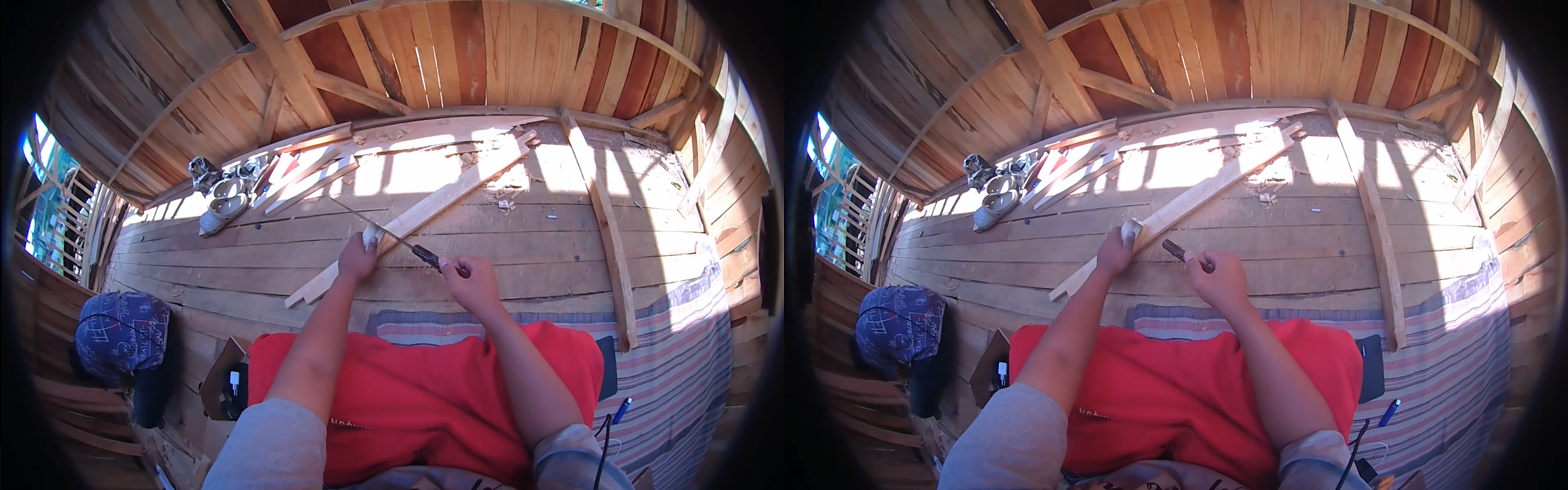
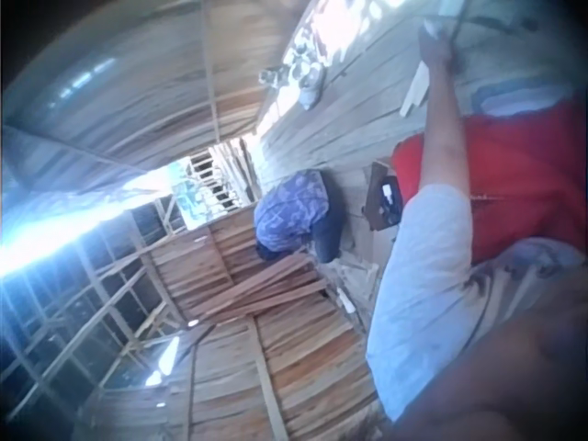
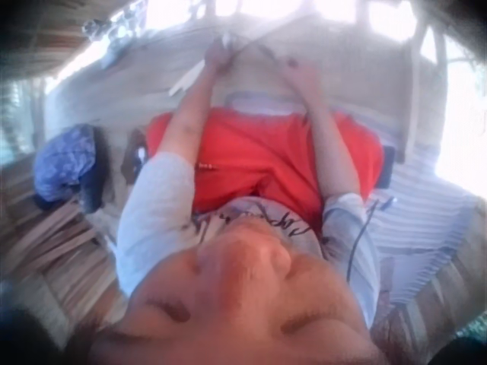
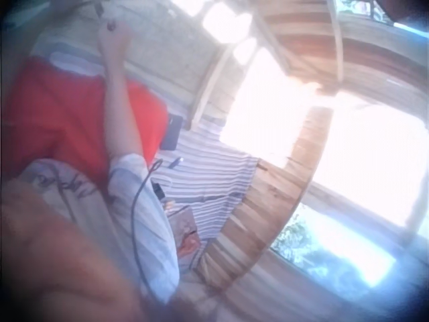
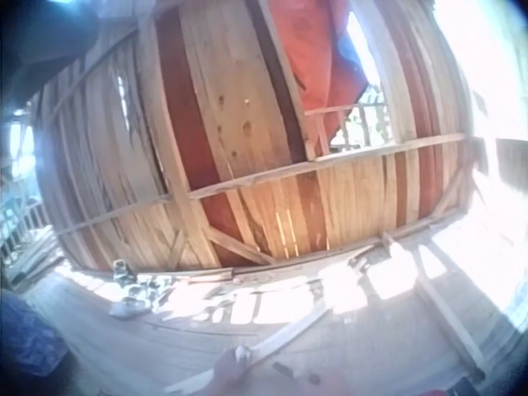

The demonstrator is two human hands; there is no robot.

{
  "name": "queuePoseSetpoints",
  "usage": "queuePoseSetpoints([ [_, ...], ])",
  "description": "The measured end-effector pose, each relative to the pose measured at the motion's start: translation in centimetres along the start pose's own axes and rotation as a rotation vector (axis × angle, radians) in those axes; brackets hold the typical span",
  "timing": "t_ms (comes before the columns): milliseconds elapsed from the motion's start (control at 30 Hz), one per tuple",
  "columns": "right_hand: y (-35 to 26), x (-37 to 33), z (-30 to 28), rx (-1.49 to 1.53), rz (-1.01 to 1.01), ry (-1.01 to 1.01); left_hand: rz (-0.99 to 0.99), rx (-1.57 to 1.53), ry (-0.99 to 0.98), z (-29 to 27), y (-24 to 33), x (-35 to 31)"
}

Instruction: The person uses a hand saw to cut through a narrow wooden plank on the floor of a wooden structure.

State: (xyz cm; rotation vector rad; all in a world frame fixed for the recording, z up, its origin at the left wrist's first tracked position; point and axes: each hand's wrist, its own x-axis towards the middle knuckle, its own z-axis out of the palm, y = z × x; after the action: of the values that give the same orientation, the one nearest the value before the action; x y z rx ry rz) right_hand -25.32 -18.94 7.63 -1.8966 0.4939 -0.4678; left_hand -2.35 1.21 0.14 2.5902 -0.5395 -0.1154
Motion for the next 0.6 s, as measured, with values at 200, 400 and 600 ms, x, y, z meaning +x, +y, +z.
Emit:
queuePoseSetpoints([
  [200,-0.2,-1.2,0.8,0.073,0.015,-0.061,-0.089,0.032,0.005,-1.0,-2.4,-2.3],
  [400,-1.6,-1.3,-1.0,0.147,0.047,-0.284,0.009,0.002,0.324,0.3,-3.1,-4.0],
  [600,-1.8,-0.3,-2.3,0.032,-0.002,-0.375,-0.053,0.099,0.288,0.7,-3.0,-3.1],
])
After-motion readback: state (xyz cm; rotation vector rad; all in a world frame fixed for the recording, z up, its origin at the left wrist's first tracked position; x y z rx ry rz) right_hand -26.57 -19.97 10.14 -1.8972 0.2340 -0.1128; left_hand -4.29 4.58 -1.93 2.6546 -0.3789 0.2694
